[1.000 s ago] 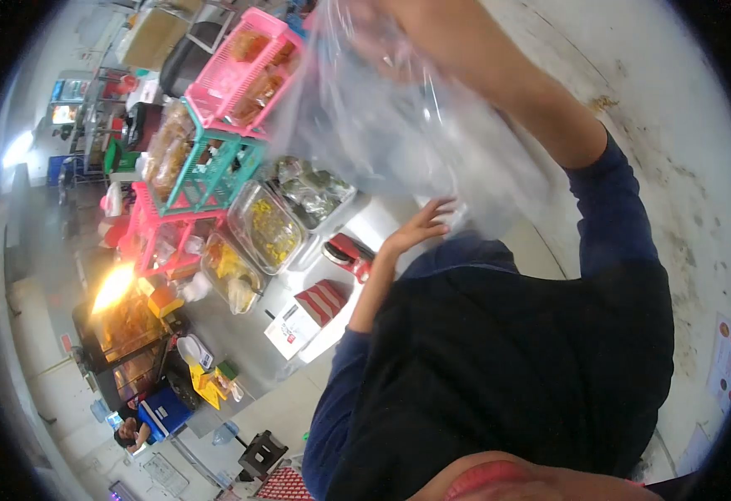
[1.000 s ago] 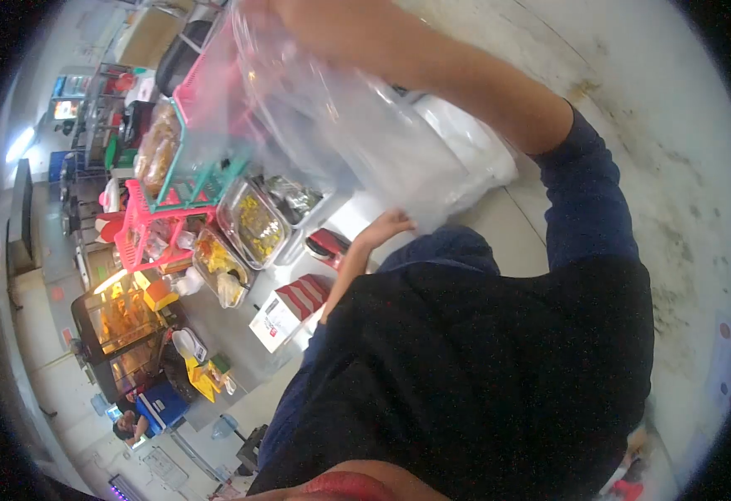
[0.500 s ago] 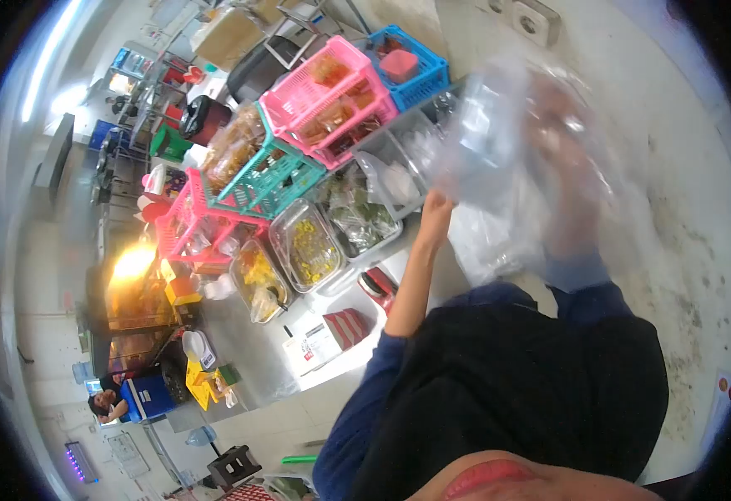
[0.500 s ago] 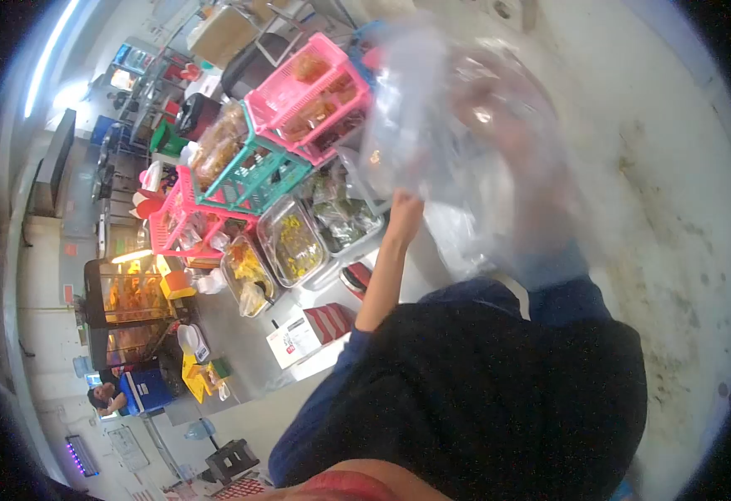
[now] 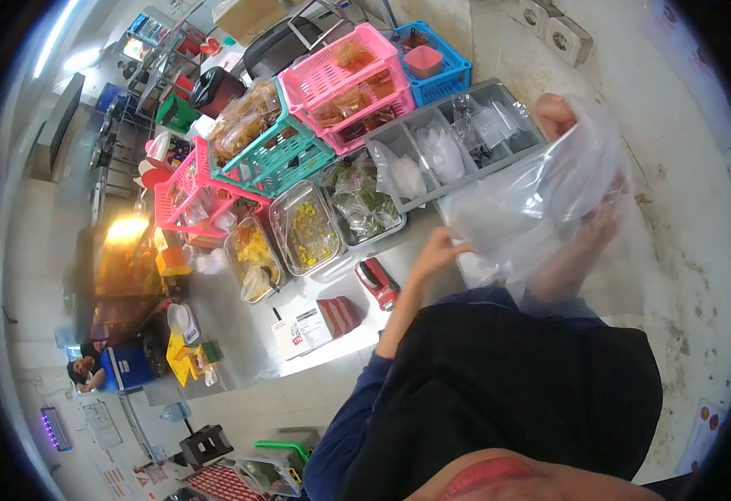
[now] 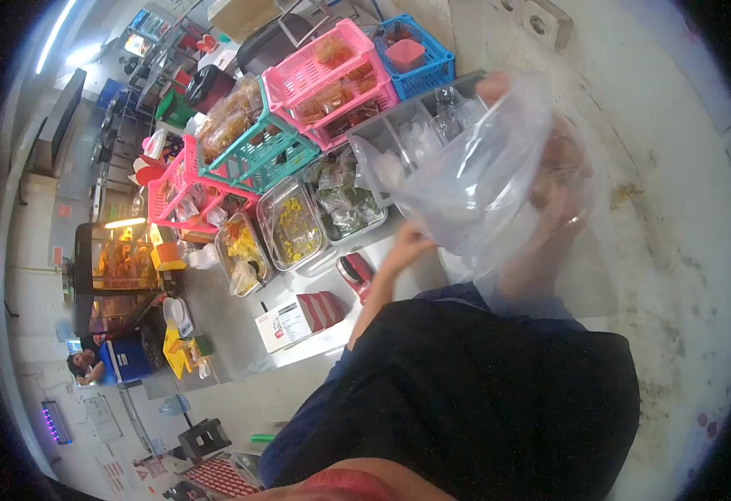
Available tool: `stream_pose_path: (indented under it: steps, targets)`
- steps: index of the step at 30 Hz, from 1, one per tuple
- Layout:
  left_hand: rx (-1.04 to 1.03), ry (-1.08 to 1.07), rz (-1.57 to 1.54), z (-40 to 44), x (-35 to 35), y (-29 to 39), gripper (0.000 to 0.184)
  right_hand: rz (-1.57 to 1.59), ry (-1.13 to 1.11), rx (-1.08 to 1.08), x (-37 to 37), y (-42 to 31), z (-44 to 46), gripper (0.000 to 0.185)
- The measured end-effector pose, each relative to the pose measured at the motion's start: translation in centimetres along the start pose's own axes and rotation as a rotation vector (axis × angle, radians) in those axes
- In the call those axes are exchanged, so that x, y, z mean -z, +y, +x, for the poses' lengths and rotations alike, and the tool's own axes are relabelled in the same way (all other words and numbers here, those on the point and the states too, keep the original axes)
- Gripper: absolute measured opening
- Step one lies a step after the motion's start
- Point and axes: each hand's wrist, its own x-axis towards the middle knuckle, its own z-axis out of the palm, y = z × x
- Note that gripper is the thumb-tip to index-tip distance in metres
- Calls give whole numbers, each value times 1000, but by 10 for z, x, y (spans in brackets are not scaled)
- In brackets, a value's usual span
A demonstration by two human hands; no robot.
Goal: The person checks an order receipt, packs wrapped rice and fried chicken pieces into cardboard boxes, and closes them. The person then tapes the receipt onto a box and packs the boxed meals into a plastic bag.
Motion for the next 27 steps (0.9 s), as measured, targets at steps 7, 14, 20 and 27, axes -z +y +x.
stream_pose_path:
  steps: [7,14,20,27]
  targets:
    - [-704,155,-109,-109,132,-16,21,84,-51,-73,9,-9,-21,28]
    - [-1070,-73,-955,-118,54,44,79,452,7,-174,46,-4,-9,30]
    - [-404,449,-619,-116,44,25,23,-224,161,-53,19,5,-13,29]
    - [-377,692,-663,-98,63,-4,13,-1141,467,111,60,2,-4,18]
